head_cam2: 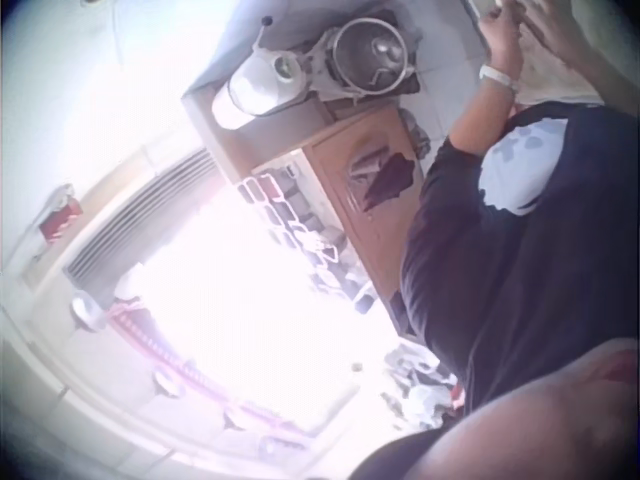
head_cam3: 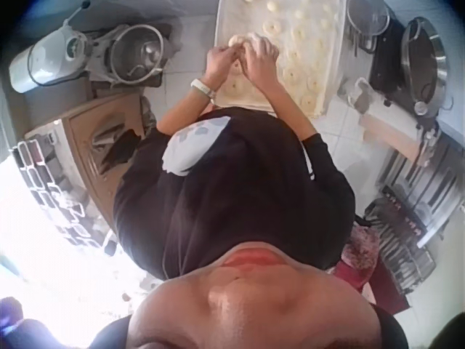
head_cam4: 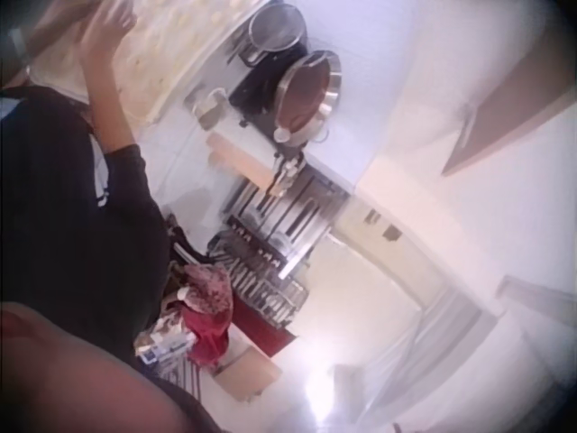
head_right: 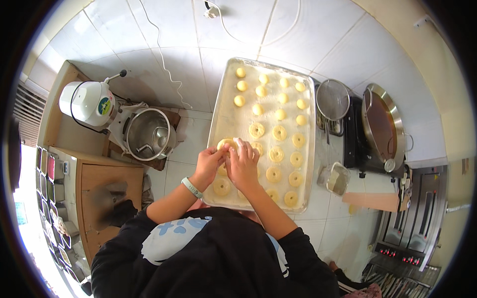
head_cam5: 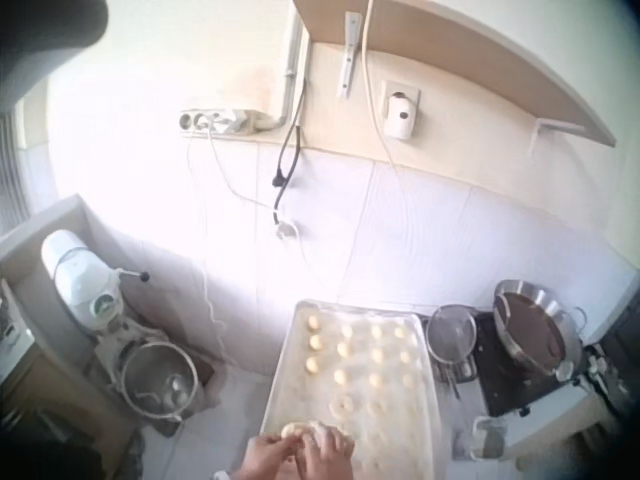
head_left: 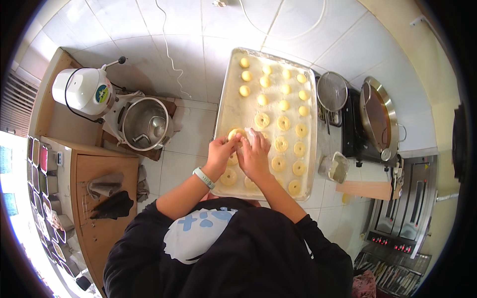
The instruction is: The person prepares dough balls on a tray by hand, picking up individual dough balls and shaping them into rings.
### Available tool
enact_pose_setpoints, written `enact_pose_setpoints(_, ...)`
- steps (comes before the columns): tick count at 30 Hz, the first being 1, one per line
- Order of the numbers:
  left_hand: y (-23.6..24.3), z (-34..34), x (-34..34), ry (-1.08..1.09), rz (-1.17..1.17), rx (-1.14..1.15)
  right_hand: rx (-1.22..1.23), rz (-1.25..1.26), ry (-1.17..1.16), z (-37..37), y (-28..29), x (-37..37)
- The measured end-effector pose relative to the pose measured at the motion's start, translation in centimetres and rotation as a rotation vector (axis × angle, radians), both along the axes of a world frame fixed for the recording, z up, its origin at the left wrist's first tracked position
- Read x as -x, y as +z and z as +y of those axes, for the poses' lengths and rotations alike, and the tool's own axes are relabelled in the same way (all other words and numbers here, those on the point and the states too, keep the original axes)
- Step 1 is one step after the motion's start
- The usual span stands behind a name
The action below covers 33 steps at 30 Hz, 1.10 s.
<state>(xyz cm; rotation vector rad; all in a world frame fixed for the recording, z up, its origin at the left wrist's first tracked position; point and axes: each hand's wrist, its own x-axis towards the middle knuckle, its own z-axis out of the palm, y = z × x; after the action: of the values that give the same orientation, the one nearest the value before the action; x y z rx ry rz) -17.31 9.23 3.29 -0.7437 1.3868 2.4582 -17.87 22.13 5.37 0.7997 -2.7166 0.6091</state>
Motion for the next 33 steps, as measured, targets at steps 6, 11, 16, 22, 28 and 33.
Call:
enact_pose_setpoints(6, 0.7, 1.9, 0.1, -0.09, 0.124, 0.036, -0.019, -0.007, -0.08, 1.2, 1.9, -0.8)
enact_pose_setpoints(11, 3.5, 0.6, 0.1, -0.233, 0.375, -0.071, 0.447, -0.066, 0.006, 2.3, 3.9, -0.2)
enact_pose_setpoints(16, 5.0, 0.2, -0.4, -0.22, 0.402, 0.169, 0.987, -0.595, -0.021, 2.6, 5.2, 0.3)
enact_pose_setpoints(22, 6.1, -0.2, -0.9, -0.06, 0.443, -0.013, 1.052, -0.69, -0.051, 3.0, 6.0, 0.5)
enact_pose_setpoints(28, 6.6, -0.9, -1.0, -0.105, 0.309, -0.114, 1.027, -0.742, -0.009, 2.8, 6.1, 0.4)
enact_pose_setpoints(33, 6.5, -1.4, -0.5, -0.171, 0.223, -0.221, 1.033, -0.764, 0.007, 2.7, 6.2, 0.5)
